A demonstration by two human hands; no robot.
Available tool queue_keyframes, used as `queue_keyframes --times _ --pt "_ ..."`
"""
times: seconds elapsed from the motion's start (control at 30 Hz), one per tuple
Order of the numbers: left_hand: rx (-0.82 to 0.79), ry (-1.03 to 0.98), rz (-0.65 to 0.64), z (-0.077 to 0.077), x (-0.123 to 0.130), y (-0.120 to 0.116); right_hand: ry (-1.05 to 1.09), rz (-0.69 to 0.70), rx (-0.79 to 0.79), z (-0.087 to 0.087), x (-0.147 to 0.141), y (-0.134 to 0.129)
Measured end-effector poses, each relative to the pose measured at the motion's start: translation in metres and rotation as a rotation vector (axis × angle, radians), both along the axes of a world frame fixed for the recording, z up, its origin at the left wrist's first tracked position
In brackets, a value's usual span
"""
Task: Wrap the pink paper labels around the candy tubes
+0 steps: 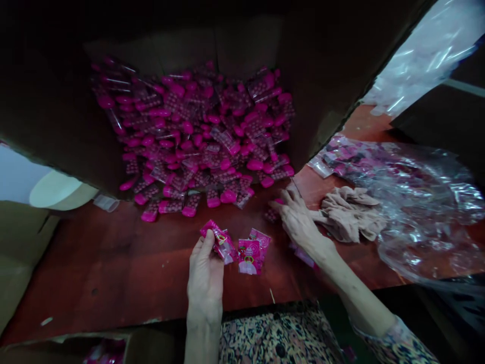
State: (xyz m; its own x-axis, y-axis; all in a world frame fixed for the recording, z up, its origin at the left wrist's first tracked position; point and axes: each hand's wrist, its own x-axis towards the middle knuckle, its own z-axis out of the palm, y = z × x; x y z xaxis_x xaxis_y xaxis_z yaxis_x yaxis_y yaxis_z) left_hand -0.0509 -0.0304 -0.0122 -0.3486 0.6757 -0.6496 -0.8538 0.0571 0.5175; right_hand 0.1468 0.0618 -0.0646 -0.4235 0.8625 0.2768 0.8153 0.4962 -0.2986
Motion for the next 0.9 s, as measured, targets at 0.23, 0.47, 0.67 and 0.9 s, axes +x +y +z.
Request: queue_keyframes --times 0.23,0.47,0.67,0.9 --pt "-0.024 -0.040 0.022 0.007 -0.004 0.004 0.071 -0.255 0.051 0.003 -0.036 -0.025" --pt "-0.043 -0.056 0.096 0.010 -0.004 0.007 0.278 -0.386 -0.085 0.003 -0.057 -0.040" --pt "-0.035 -0.042 0.117 0.010 -0.005 0.009 0.713 -0.209 -0.436 0.036 -0.068 -0.078" --pt "-0.021 -0.058 0.081 0.003 -0.003 0.008 0.768 -0.130 -0.253 0.047 -0.098 -0.117"
